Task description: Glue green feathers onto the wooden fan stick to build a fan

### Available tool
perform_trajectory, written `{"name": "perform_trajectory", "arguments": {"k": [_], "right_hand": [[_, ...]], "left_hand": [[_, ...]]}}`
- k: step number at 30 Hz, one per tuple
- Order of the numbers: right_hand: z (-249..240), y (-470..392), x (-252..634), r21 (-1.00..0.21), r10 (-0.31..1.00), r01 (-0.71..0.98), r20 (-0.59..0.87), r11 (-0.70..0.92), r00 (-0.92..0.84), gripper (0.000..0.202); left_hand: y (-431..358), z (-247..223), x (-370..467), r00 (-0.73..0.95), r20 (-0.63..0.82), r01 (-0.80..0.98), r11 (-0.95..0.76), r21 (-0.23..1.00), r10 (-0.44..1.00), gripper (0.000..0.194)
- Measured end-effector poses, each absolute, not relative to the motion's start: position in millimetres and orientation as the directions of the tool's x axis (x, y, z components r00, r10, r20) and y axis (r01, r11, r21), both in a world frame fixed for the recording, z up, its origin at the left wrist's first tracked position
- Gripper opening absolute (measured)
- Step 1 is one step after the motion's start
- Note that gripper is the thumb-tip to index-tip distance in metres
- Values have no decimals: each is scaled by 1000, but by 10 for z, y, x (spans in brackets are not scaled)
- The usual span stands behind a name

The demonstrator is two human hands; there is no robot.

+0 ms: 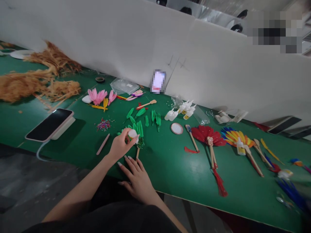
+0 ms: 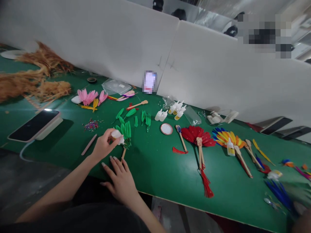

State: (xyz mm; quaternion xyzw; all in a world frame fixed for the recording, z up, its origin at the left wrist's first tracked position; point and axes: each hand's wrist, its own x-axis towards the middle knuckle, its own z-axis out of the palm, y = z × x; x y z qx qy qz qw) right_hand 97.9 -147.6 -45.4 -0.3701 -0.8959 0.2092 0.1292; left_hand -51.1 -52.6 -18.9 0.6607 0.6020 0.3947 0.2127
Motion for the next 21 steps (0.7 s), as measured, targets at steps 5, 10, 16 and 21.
{"name": "perform_trajectory", "arguments": {"k": [5, 10, 16, 21], "right_hand": [[-451, -1480, 982, -462, 717, 612, 78, 642, -693, 57], [-482, -1488, 988, -480, 719, 605, 83, 635, -690, 55], [-487, -1482, 979, -470, 719, 605, 96, 643, -689, 57], [-499, -1480, 969, -458, 720, 611, 98, 645, -687, 60]], "left_hand": [[-532, -208, -474, 4, 242, 645, -187, 741, 970, 31], [-585, -192, -344, 96, 187, 593, -207, 778, 978, 28], [-532, -125, -440, -18, 251, 590, -192, 784, 968, 26], [-532, -142, -576, 33, 246, 659, -206, 724, 969, 29]]}}
